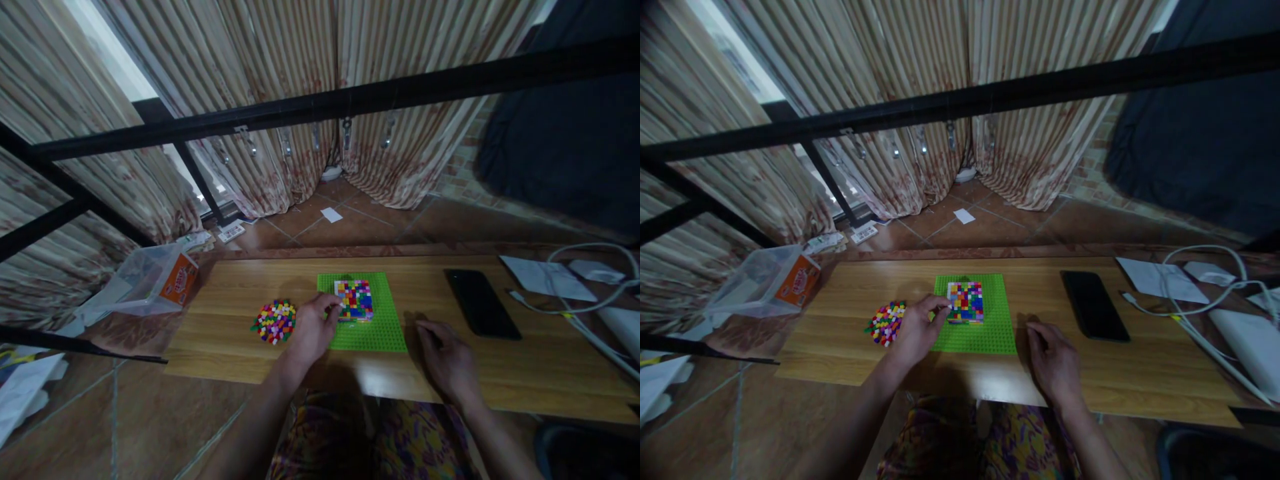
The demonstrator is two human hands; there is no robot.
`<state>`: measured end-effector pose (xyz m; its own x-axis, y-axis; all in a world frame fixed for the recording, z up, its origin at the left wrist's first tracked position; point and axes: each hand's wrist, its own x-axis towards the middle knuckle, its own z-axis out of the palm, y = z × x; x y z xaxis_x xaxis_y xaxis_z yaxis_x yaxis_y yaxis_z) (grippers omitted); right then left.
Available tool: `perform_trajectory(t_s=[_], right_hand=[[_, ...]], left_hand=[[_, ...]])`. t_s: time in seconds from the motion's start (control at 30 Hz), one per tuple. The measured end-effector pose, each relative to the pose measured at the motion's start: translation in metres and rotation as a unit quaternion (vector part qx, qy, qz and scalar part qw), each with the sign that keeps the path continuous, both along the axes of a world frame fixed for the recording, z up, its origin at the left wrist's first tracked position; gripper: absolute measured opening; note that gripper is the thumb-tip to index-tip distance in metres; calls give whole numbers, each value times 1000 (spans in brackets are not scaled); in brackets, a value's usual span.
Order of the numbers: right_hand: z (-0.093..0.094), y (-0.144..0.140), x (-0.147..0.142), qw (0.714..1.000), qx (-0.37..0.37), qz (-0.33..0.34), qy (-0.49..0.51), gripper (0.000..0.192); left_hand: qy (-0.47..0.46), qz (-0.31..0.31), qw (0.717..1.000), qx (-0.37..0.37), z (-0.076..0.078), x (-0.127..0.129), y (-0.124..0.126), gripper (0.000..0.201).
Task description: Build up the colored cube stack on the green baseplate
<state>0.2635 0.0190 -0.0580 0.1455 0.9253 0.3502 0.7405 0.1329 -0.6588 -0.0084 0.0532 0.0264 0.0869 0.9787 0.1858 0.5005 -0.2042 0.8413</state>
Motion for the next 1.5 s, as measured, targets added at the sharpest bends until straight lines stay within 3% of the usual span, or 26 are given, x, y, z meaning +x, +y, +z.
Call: perform_trajectory(t_s=[0.13, 0.4, 0.8, 1.2, 1.5], right_hand=[[0, 1, -1, 1000, -3, -9, 6, 40], [-4, 2, 1, 1000, -4, -7, 8, 39], [-3, 2, 0, 1000, 26, 1, 11, 35], [-6, 3, 0, 1000, 9, -8, 16, 37], [-4, 2, 1, 1000, 5, -5, 11, 38]], left_hand=[[23, -12, 999, 24, 1, 18, 17, 13], [131, 23, 990, 42, -5, 33, 31, 12], [130, 21, 991, 40, -10, 30, 33, 12], [134, 38, 989, 50, -12, 34, 38, 13], [149, 50, 981, 117, -21, 37, 31, 9]])
